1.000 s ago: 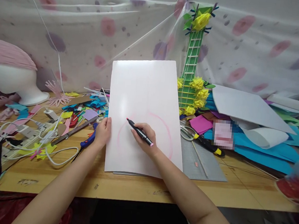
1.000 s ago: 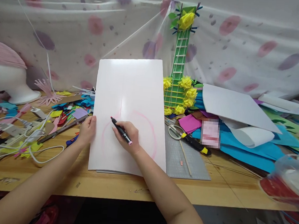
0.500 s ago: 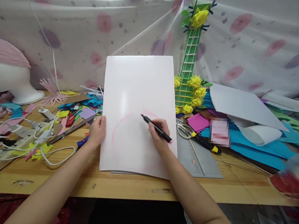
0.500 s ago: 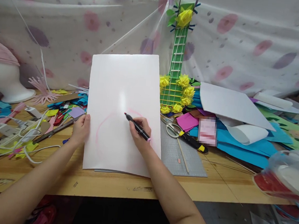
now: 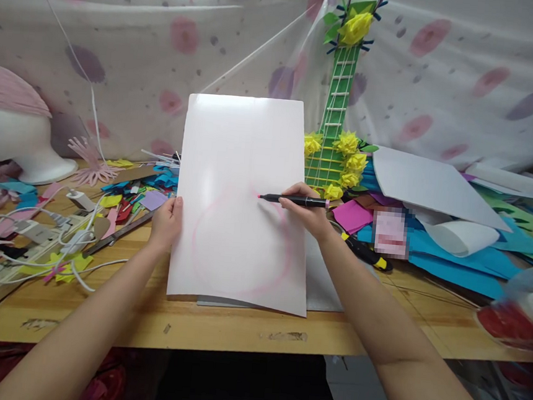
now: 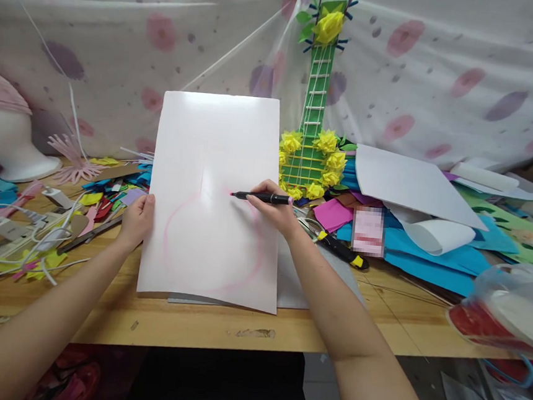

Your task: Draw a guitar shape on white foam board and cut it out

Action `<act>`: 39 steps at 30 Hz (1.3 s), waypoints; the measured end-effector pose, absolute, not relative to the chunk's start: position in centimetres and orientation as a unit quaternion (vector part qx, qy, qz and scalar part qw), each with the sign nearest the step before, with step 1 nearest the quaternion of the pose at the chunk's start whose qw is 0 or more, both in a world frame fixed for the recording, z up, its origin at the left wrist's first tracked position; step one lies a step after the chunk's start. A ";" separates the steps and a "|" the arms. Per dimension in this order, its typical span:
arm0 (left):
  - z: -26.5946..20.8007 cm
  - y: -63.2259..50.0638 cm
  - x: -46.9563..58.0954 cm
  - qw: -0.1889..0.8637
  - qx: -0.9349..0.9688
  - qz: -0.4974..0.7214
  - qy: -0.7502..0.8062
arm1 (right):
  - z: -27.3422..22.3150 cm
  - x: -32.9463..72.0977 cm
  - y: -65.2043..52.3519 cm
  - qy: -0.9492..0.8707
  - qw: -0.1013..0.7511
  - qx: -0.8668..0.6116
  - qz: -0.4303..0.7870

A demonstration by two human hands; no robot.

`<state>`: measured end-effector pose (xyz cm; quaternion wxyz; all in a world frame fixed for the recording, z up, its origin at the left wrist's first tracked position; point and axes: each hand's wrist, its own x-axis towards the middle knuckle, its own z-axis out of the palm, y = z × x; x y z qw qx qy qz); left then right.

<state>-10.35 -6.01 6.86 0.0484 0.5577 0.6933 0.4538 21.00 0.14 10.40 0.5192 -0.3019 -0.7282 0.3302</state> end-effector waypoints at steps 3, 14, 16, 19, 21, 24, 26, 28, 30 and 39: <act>6.9 -5.9 -10.4 0.053 0.563 0.454 0.689 | 11.4 20.7 0.6 -0.753 0.486 -0.301 0.325; 6.7 -5.8 -11.0 0.035 0.566 0.457 0.685 | 12.4 19.8 1.3 -0.785 0.438 -0.282 0.334; 6.8 -5.9 -11.0 0.031 0.566 0.459 0.684 | 12.5 19.8 1.4 -0.787 0.430 -0.289 0.333; 6.8 -6.0 -11.1 0.030 0.570 0.462 0.679 | 12.6 20.2 1.6 -0.782 0.420 -0.297 0.353; 6.7 -6.0 -11.1 0.031 0.571 0.464 0.677 | 12.8 20.7 1.7 -0.771 0.420 -0.294 0.379; 6.7 -6.0 -11.2 0.031 0.569 0.466 0.677 | 13.1 21.0 1.7 -0.763 0.427 -0.283 0.395; 6.6 -5.9 -11.3 0.032 0.570 0.466 0.676 | 13.3 20.9 1.7 -0.771 0.421 -0.279 0.388; 6.6 -5.8 -11.4 0.035 0.570 0.466 0.676 | 13.5 20.4 1.6 -0.780 0.413 -0.283 0.377; 6.6 -5.8 -11.5 0.036 0.569 0.464 0.677 | 13.6 20.0 1.6 -0.784 0.410 -0.289 0.367; 6.9 -6.0 -11.6 0.026 0.578 0.459 0.674 | 13.5 20.9 2.6 -0.767 0.421 -0.281 0.395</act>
